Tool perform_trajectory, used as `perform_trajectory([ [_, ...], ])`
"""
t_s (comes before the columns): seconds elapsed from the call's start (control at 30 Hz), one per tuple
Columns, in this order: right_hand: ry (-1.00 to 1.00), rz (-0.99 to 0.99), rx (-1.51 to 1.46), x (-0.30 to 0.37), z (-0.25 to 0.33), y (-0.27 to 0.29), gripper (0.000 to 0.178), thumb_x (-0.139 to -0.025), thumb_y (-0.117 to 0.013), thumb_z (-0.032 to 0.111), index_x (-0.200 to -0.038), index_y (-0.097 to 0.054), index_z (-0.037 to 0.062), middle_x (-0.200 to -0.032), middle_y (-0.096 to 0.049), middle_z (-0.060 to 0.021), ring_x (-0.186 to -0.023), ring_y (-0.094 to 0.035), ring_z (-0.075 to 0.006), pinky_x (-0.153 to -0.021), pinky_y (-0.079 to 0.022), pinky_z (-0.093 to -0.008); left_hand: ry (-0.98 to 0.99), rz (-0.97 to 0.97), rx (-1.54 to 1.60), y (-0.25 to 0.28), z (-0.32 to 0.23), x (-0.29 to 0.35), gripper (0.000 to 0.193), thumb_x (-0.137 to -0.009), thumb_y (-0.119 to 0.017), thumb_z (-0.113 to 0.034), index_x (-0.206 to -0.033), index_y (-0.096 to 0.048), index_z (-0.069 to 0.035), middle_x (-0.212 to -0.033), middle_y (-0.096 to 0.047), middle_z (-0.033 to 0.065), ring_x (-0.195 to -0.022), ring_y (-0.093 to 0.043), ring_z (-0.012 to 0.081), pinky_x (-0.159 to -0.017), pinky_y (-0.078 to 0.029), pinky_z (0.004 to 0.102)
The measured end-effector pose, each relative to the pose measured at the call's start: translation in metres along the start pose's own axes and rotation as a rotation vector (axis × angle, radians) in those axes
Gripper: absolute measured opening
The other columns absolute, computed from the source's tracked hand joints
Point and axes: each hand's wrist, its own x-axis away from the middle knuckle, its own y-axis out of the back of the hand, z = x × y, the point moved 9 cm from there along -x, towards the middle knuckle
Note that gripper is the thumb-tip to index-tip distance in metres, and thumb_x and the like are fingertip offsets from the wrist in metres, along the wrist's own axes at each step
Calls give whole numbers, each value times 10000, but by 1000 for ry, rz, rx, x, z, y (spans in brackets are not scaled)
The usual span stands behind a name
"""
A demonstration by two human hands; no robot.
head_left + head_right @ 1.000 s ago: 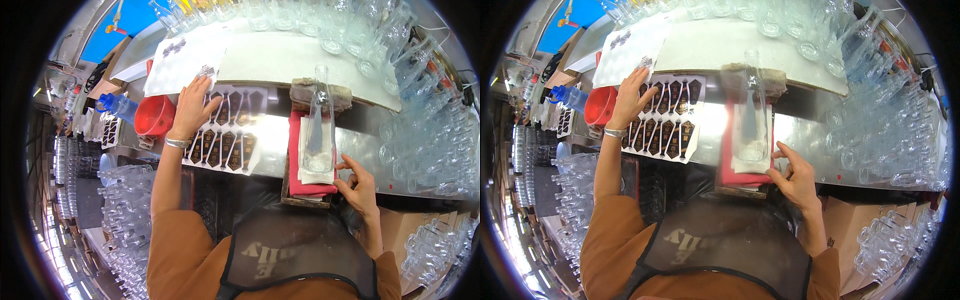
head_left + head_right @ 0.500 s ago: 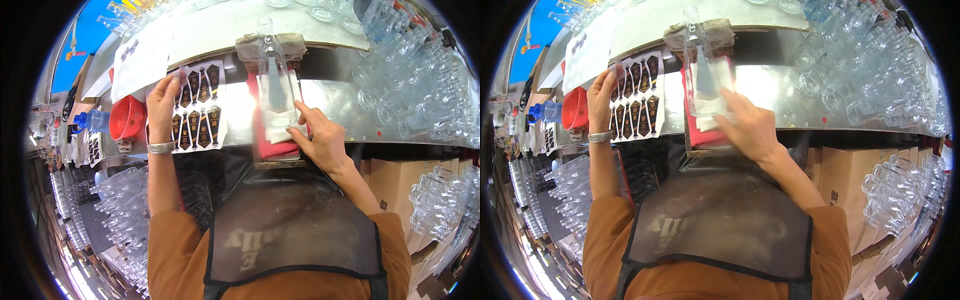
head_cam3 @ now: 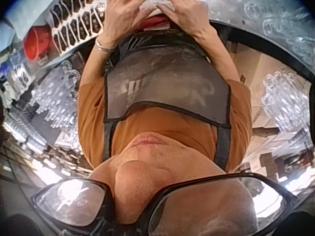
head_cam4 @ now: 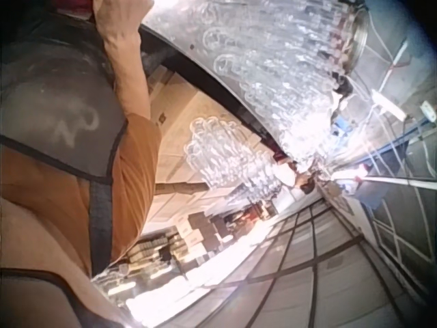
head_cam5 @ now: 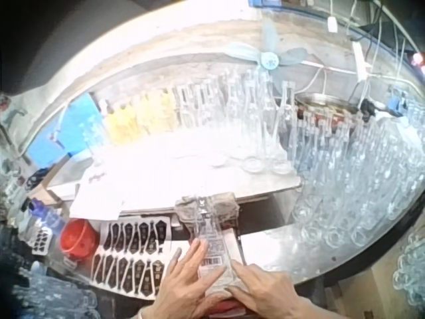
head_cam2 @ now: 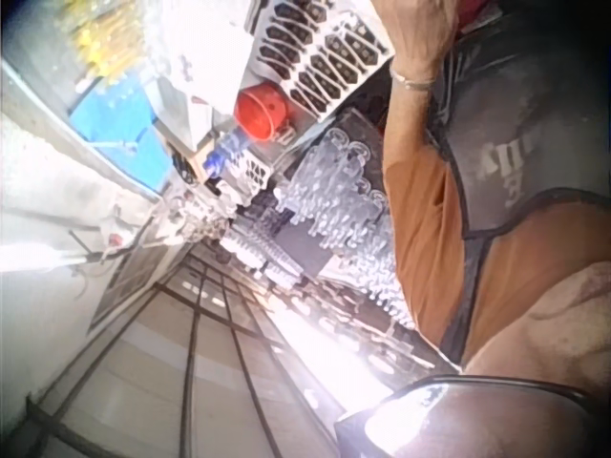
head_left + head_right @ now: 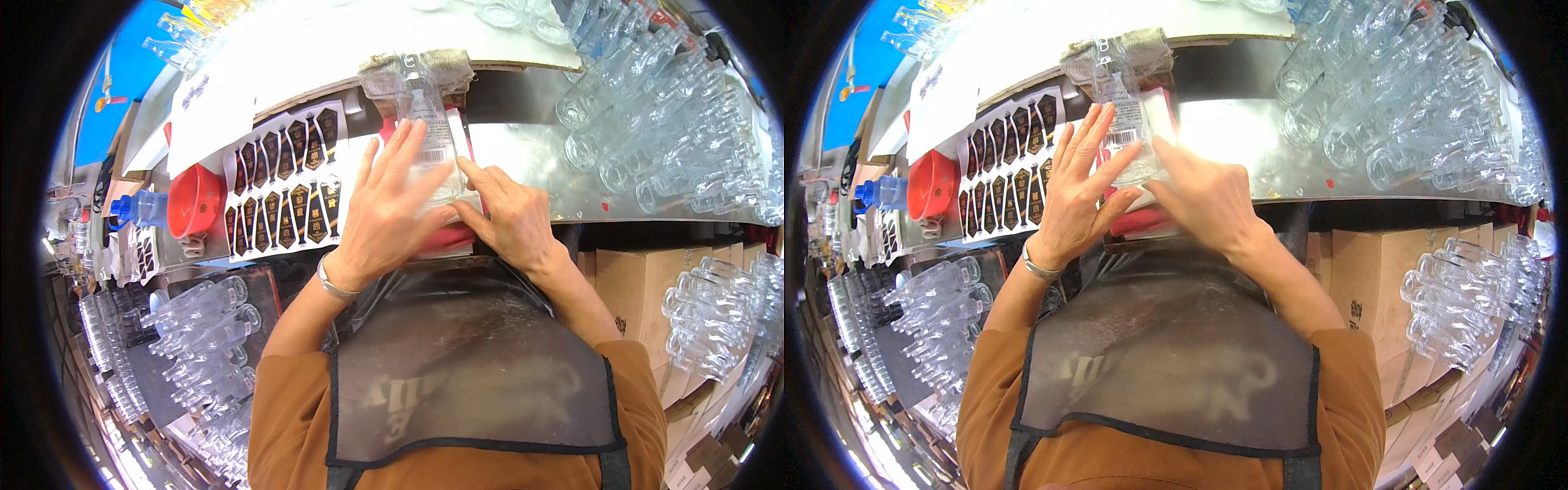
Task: The person repeatedly picks up clear plastic bottles, places them on a red stand, and applies a black label to each bottle using a handheld black tool. After labeling, the person sets the labeled bottles aside on the table.
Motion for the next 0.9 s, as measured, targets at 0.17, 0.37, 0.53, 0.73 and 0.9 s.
perform_trajectory([
  [0.17, 28, -11, -63, -3, -3, 1, 518, -818, -784, 186, -1300, -618, 91, -916, -680, -72, -618, -624, -211, -567, -505, -326, 59, -169, 187, 14, 27, -15, 456, -806, -764, -157, -1254, -683, -126, -1533, -389, 246, -1412, -389, 405, -1150, -320, 489],
  [0.37, -339, 78, -530, -1, -51, 2, 338, -905, -709, 149, -1216, -661, 25, -896, -674, -47, -569, -500, -75, -540, -413, -225, 163, -135, 160, -5, 45, -16, 570, -883, -743, -331, -1393, -583, -134, -1555, -387, 180, -1414, -410, 358, -1124, -386, 467],
  [0.53, -957, -226, -1390, 27, -134, -31, 470, -1043, -490, 447, -1041, -647, 4, -903, -657, -91, -748, -609, -114, -648, -512, -242, 220, -212, 413, 2, 52, -14, 474, -911, -708, -256, -1357, -618, -123, -1519, -415, 241, -1391, -441, 365, -1125, -374, 439],
  [0.73, -917, -215, -1572, 30, -127, -43, 366, -1037, -529, 360, -1095, -669, 27, -1008, -656, -31, -856, -628, -121, -756, -524, -260, 207, -221, 368, -8, 48, -12, 485, -878, -744, -214, -1342, -633, -126, -1519, -414, 215, -1355, -479, 364, -1098, -409, 433],
  [0.9, -871, -247, -1607, 17, -113, -35, 242, -1003, -556, 186, -1109, -648, -12, -1024, -655, -61, -936, -629, -144, -866, -519, -289, 212, -223, 296, -7, 45, -12, 488, -863, -756, -210, -1329, -642, -118, -1516, -414, 208, -1339, -491, 368, -1080, -425, 440],
])
